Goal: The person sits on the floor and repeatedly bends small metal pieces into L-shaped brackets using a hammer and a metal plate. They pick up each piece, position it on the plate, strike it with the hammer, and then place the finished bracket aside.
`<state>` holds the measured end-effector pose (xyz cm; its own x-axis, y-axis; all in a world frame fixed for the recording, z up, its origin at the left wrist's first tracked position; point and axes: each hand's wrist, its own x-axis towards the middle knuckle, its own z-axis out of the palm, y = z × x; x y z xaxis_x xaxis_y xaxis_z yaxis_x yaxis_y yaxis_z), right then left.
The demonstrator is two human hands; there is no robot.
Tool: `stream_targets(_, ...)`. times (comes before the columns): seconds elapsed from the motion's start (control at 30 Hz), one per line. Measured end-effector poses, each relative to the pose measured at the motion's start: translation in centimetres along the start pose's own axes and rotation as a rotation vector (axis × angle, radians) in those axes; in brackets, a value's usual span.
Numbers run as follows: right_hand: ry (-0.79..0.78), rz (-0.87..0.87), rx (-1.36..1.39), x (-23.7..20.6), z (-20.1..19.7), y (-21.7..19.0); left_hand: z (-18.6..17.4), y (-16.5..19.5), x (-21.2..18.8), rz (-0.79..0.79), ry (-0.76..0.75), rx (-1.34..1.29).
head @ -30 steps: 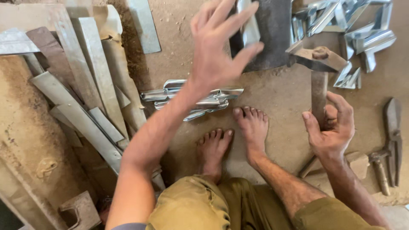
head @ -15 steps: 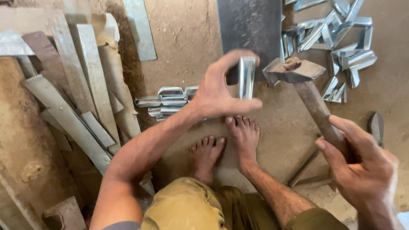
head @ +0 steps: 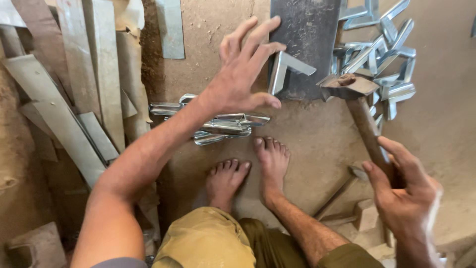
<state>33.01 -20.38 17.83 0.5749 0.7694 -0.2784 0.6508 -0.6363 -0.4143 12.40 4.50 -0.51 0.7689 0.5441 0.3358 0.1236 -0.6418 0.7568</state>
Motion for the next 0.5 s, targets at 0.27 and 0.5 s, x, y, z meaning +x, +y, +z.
stream_targets(0.27,0.076,-0.306,0.100,0.9,2.0,2.5,0.8,-1.1,2.8,-0.049,-0.205,-0.455)
stream_targets(0.5,0.079,-0.475,0.068,5.5,6.5,2.0,-0.2,-1.0,3.9,-0.046,-0.229,-0.417)
